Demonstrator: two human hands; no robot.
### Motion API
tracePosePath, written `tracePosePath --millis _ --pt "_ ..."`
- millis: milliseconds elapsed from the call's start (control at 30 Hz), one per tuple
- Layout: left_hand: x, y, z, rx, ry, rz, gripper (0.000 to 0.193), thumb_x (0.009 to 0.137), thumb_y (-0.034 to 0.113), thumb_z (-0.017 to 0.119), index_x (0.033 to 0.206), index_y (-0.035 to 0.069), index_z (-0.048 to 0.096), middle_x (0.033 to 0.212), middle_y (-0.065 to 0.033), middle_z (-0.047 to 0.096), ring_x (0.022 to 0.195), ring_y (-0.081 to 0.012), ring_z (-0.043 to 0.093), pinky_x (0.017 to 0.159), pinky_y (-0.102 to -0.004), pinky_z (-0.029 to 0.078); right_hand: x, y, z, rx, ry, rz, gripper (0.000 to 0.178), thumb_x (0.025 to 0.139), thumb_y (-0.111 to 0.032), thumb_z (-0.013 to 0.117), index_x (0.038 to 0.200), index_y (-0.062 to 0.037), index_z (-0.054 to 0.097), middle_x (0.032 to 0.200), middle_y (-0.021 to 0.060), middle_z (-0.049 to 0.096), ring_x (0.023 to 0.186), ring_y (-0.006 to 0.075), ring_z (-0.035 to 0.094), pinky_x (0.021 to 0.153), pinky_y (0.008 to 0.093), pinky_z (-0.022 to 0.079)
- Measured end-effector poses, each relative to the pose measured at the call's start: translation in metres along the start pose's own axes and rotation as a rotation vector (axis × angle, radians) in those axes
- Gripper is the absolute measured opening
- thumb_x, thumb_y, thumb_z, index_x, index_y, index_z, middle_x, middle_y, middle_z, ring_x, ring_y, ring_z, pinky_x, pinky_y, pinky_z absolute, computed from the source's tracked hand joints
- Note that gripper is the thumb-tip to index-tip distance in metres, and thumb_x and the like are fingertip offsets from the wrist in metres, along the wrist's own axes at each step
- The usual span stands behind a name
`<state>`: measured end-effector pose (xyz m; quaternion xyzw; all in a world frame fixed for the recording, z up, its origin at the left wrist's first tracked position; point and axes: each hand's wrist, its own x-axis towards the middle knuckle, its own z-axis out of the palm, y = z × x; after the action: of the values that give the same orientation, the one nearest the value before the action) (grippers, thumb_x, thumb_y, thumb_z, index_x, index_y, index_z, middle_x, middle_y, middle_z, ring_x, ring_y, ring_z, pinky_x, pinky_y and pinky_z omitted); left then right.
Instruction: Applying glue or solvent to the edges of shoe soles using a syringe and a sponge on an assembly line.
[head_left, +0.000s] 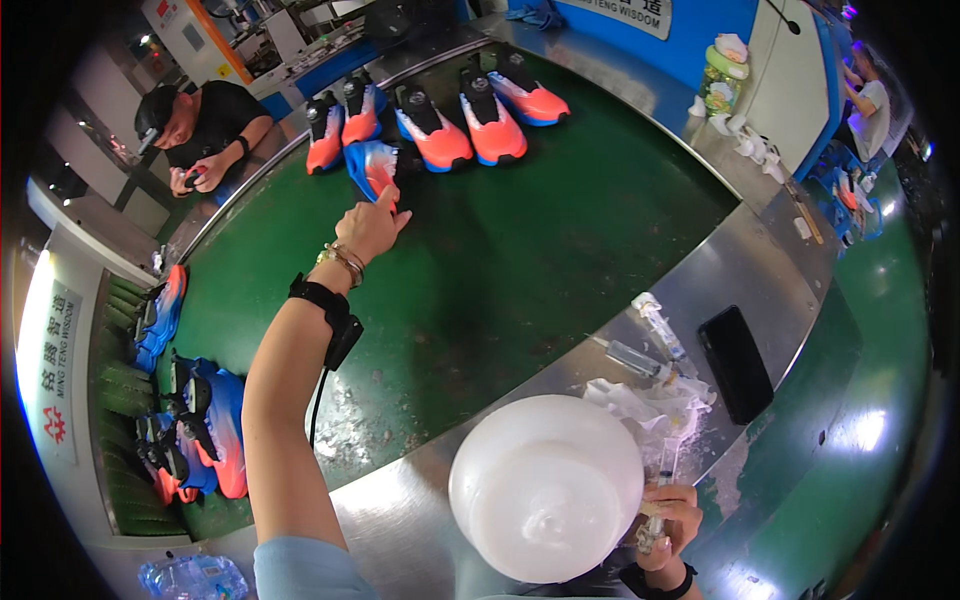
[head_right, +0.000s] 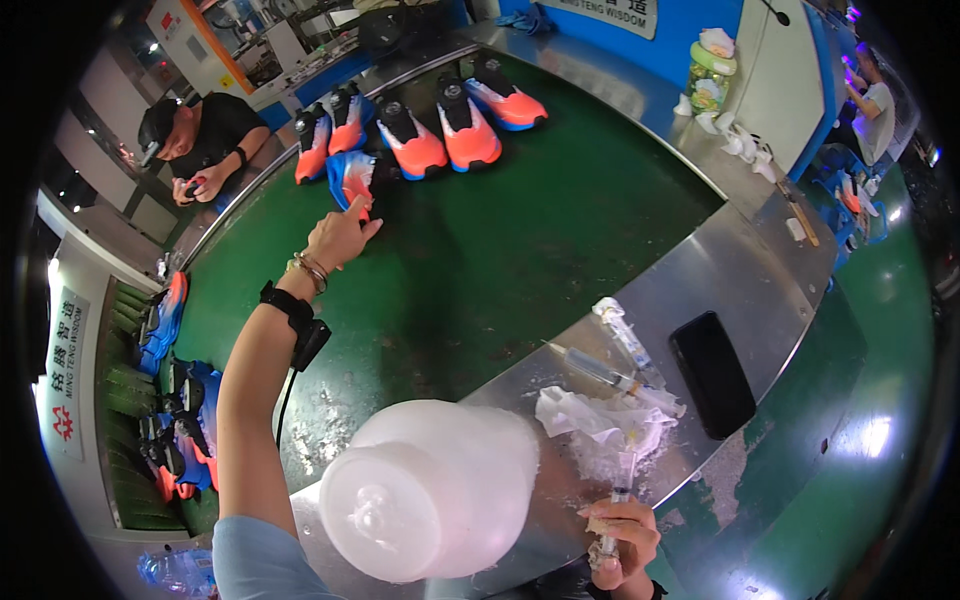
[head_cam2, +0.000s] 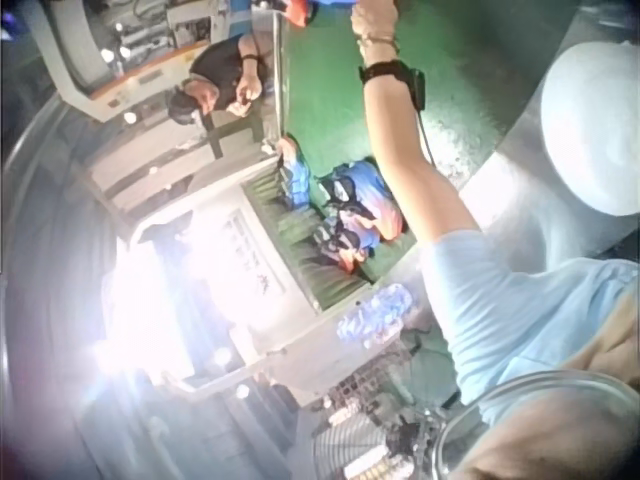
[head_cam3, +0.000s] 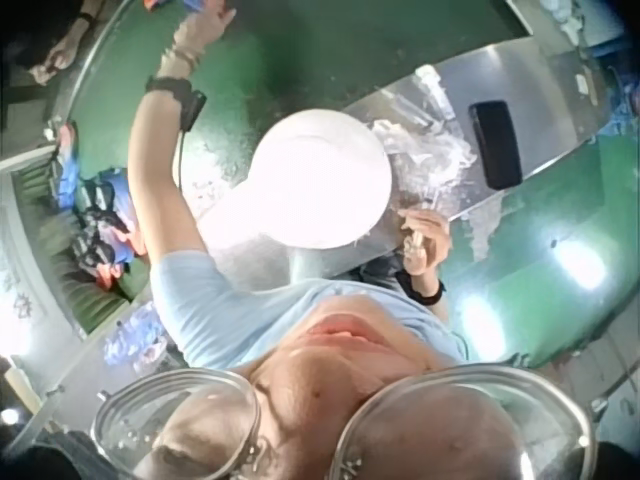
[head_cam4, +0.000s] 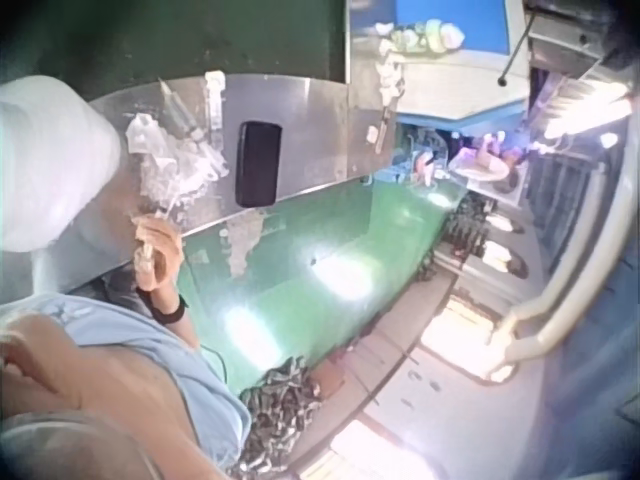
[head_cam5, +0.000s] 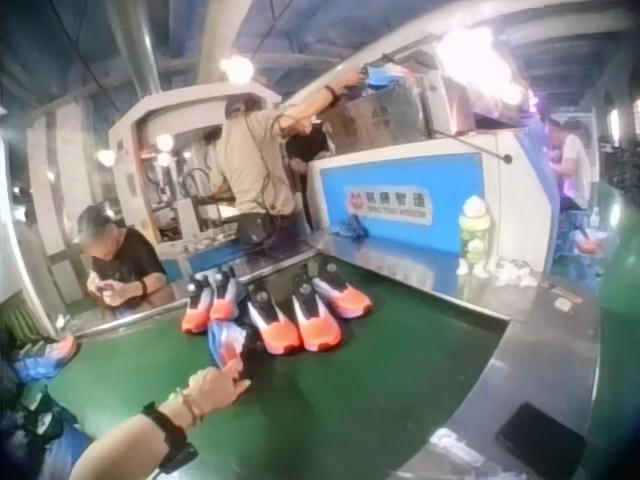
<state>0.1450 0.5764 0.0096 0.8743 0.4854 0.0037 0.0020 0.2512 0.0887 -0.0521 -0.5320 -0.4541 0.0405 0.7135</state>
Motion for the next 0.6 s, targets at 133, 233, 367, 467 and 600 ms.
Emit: tracePosePath --millis 133,233,367,467,600 --pt "-0.003 0.001 -0.006 0.037 -0.05 -0.022 0.038 0.083 0.045 0.052 0.11 0.02 0.042 0.084 -0.0189 0.062 0.08 -0.0391 0.062 0.066 -0.0472 0.049 -0.003 -0.001 -0.005 -0.031 -0.005 -0.027 0.033 0.084 -0.033 0.046 0.093 -0.0007 0.045 0.084 0.0192 0.051 0.06 0.0263 0.058 0.053 0.0333 0.049" --pt "0.011 0.002 0.007 0.107 0.06 -0.1 0.054 0.081 0.043 0.056 0.125 0.023 0.032 0.085 -0.0196 0.062 0.08 -0.0388 0.062 0.068 -0.0468 0.05 -0.002 0.0 -0.003 0.002 0.008 -0.026 0.032 0.084 -0.032 0.046 0.092 -0.0008 0.044 0.084 0.0194 0.051 0.06 0.0266 0.058 0.053 0.0336 0.048" --pt "0.016 -0.007 0.017 -0.037 0.135 -0.246 0.079 0.078 0.038 0.059 0.138 0.019 0.01 0.087 -0.0218 0.063 0.08 -0.0389 0.062 0.07 -0.0461 0.05 -0.009 0.005 -0.005 0.015 0.008 -0.007 0.032 0.084 -0.031 0.045 0.094 -0.0005 0.045 0.086 0.0201 0.052 0.061 0.0267 0.058 0.053 0.034 0.048" --pt "0.005 -0.006 0.023 -0.176 0.231 -0.325 0.092 0.076 0.033 0.06 0.138 0.005 -0.001 0.085 -0.0251 0.062 0.078 -0.0403 0.061 0.071 -0.0455 0.05 -0.012 0.002 -0.005 0.009 0.009 0.032 0.032 0.083 -0.03 0.045 0.094 -0.0006 0.046 0.086 0.0206 0.053 0.063 0.0265 0.059 0.054 0.0339 0.048" --pt "-0.04 -0.039 -0.001 -0.219 0.223 -0.26 0.089 0.075 0.034 0.061 0.138 0.003 0.006 0.08 -0.0253 0.062 0.076 -0.0398 0.062 0.066 -0.0429 0.051 -0.009 -0.006 -0.003 0.017 0.019 0.039 0.031 0.083 -0.031 0.046 0.093 -0.0013 0.048 0.087 0.0198 0.053 0.066 0.0259 0.059 0.057 0.0324 0.048"
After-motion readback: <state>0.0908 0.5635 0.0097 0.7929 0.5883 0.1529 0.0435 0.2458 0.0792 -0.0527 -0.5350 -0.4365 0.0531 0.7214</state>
